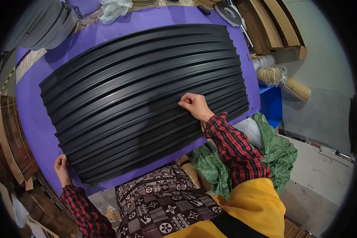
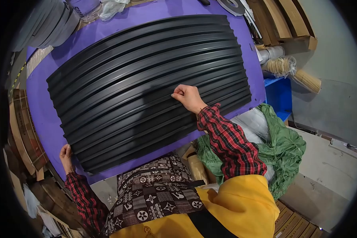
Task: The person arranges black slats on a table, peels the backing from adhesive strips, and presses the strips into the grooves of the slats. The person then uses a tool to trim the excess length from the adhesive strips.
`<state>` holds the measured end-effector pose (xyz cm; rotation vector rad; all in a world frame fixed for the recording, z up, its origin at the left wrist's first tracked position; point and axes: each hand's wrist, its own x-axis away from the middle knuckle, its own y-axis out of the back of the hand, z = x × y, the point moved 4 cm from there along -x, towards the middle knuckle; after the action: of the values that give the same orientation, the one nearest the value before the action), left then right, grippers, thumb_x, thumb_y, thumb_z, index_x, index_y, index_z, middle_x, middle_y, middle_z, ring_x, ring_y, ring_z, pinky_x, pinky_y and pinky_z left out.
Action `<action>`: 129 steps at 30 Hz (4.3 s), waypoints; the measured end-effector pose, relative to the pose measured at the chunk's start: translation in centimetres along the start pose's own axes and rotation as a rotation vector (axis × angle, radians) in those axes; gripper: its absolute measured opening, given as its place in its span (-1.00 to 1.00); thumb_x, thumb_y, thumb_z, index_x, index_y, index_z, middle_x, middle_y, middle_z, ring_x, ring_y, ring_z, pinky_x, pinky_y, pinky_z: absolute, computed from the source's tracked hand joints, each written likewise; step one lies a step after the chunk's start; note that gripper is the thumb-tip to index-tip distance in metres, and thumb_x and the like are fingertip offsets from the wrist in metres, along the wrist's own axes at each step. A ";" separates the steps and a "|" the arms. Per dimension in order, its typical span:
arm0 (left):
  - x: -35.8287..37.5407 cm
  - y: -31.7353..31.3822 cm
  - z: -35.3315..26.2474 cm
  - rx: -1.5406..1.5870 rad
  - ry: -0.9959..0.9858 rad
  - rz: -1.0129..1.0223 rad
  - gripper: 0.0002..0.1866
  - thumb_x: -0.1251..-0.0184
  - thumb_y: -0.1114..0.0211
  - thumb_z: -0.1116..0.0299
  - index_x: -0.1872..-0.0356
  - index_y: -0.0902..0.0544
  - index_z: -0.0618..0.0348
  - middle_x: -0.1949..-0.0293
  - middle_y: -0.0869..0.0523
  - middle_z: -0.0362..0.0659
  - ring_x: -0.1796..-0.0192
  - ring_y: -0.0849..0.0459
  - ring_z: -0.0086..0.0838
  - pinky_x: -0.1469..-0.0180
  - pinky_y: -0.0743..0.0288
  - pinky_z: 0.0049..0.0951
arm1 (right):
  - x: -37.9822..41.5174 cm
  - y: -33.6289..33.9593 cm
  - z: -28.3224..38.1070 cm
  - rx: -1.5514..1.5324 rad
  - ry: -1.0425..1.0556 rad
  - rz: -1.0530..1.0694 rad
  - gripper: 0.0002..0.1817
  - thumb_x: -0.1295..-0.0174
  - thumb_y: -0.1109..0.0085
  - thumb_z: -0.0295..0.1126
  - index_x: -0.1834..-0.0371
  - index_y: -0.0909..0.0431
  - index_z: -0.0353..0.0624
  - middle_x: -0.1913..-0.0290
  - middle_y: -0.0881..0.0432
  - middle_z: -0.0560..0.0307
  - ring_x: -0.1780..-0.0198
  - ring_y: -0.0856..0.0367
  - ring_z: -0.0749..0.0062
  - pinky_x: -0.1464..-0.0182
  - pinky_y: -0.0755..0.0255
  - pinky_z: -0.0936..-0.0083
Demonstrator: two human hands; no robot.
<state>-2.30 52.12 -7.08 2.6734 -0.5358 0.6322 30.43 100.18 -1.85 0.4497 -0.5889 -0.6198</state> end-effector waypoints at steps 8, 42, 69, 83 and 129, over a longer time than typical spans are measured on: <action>-0.2 0.4 0.6 -0.011 0.004 -0.006 -0.84 -0.15 -0.26 0.31 0.31 -0.61 0.15 0.47 -0.56 -0.39 0.46 -0.39 -0.74 0.38 -0.25 -0.72 | -0.4 -0.1 0.2 0.090 0.008 0.015 -0.84 -0.01 -0.23 -0.41 0.46 -0.52 -0.29 0.67 -0.47 0.15 0.60 -0.43 0.55 0.49 -0.33 0.62; 11.7 -32.9 -9.2 -0.136 0.307 1.221 -0.81 -0.26 0.00 0.47 0.12 -0.36 0.27 0.48 -0.56 -0.15 0.56 -0.54 -0.54 0.51 -0.45 -0.62 | 13.7 -4.0 9.8 0.541 0.390 -0.488 -0.78 0.07 -0.15 -0.32 0.33 -0.46 -0.12 0.45 -0.46 0.18 0.41 -0.46 0.28 0.37 -0.40 0.44; 32.3 -66.8 -16.6 -0.063 -0.570 0.841 -0.62 -0.20 -0.07 0.48 -0.02 -0.23 0.36 0.19 -0.52 0.16 0.15 -0.53 -0.03 0.16 -0.40 -0.23 | 18.6 53.4 -14.5 1.020 -0.473 -0.609 -0.82 -0.06 -0.12 -0.47 0.25 -0.50 -0.21 0.30 -0.56 0.18 0.33 -0.50 0.37 0.27 -0.36 0.48; 25.5 -59.4 -15.8 -0.359 -0.706 0.803 -0.79 -0.07 -0.17 0.47 0.24 -0.49 0.31 0.28 -0.55 0.09 0.16 -0.53 -0.08 0.13 -0.40 -0.23 | 2.4 28.3 -9.6 -0.379 -0.086 0.288 -0.86 -0.19 0.00 -0.46 0.23 -0.47 -0.25 0.49 -0.44 0.36 0.45 -0.41 0.73 0.41 -0.34 0.73; 20.5 -76.1 -15.4 -0.529 -0.987 0.394 -0.91 -0.03 -0.24 0.41 0.40 -0.63 0.10 0.42 -0.55 -0.20 0.27 -0.46 -0.31 0.23 -0.28 -0.35 | -3.0 33.8 -19.3 -0.019 0.087 -0.244 -0.85 -0.02 -0.13 -0.49 0.32 -0.53 -0.25 0.55 -0.55 0.03 0.49 -0.54 0.45 0.41 -0.38 0.58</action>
<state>41.98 118.86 -2.24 2.1987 -1.2704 -0.7324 54.32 130.91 1.26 0.5326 -0.4480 -0.8339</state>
